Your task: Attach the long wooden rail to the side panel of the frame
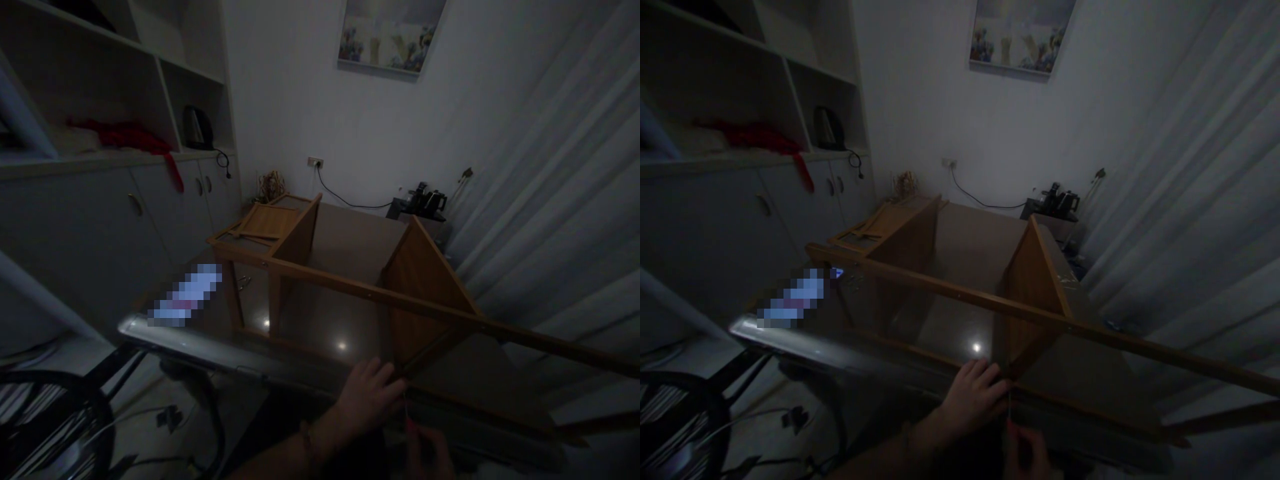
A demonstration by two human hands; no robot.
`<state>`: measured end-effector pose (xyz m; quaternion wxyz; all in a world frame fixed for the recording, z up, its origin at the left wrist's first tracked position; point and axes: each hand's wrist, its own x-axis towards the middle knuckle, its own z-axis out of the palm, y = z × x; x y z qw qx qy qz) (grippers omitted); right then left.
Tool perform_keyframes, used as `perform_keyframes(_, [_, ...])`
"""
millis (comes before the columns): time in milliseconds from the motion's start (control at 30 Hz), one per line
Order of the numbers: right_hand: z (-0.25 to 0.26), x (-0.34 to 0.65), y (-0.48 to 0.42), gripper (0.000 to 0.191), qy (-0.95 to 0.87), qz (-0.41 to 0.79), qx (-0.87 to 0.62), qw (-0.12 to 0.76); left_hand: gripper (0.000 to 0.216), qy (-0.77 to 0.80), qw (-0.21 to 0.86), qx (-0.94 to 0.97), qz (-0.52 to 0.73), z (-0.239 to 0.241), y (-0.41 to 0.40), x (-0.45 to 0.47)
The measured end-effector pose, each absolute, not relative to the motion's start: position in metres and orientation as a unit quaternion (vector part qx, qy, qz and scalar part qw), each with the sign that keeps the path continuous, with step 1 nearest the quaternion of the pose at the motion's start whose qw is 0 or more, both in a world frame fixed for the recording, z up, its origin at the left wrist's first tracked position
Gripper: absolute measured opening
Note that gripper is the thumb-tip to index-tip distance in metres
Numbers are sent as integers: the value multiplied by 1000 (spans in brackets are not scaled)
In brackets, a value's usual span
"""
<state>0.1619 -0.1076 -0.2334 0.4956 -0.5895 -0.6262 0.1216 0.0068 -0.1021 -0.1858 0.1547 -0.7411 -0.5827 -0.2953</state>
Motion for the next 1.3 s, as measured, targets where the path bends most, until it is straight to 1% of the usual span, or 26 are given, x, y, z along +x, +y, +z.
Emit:
perform_keyframes(67, [-228, 160, -109, 49, -645, 128, -556, 508, 27, -586, 152, -744, -284, -185, -102, 6])
perform_keyframes(133, [-220, 163, -107, 45, -692, 100, -492, 518, 28, -584, 154, -744, -284, -184, -102, 6])
perform_keyframes(200, [-213, 169, -103, 43, -731, 77, -454, 503, 30, -583, 158, -741, -293, -183, -102, 7])
perform_keyframes(333, [-204, 176, -105, 35, -750, 80, -446, 481, 30, -590, 163, -730, -305, -183, -101, 8])
perform_keyframes(433, [-202, 171, -110, 34, -749, 91, -450, 478, 30, -585, 168, -730, -311, -188, -99, 8])
perform_keyframes(567, [-199, 160, -114, 31, -731, 139, -466, 479, 31, -587, 172, -729, -306, -191, -98, 9])
perform_keyframes(767, [-191, 144, -122, 25, -655, 234, -504, 512, 25, -595, 160, -728, -300, -189, -100, 9])
perform_keyframes(900, [-193, 136, -126, 26, -585, 328, -513, 536, 32, -594, 173, -722, -311, -189, -101, 10])
perform_keyframes(967, [-195, 133, -126, 26, -562, 357, -508, 546, 35, -592, 178, -722, -312, -188, -102, 10])
perform_keyframes(1133, [-200, 136, -122, 23, -590, 321, -500, 546, 37, -594, 181, -723, -302, -183, -103, 9])
perform_keyframes(1200, [-199, 142, -121, 22, -614, 301, -493, 538, 37, -594, 185, -725, -296, -182, -103, 9])
perform_keyframes(1300, [-198, 153, -119, 17, -666, 275, -466, 514, 42, -592, 188, -728, -289, -183, -102, 8])
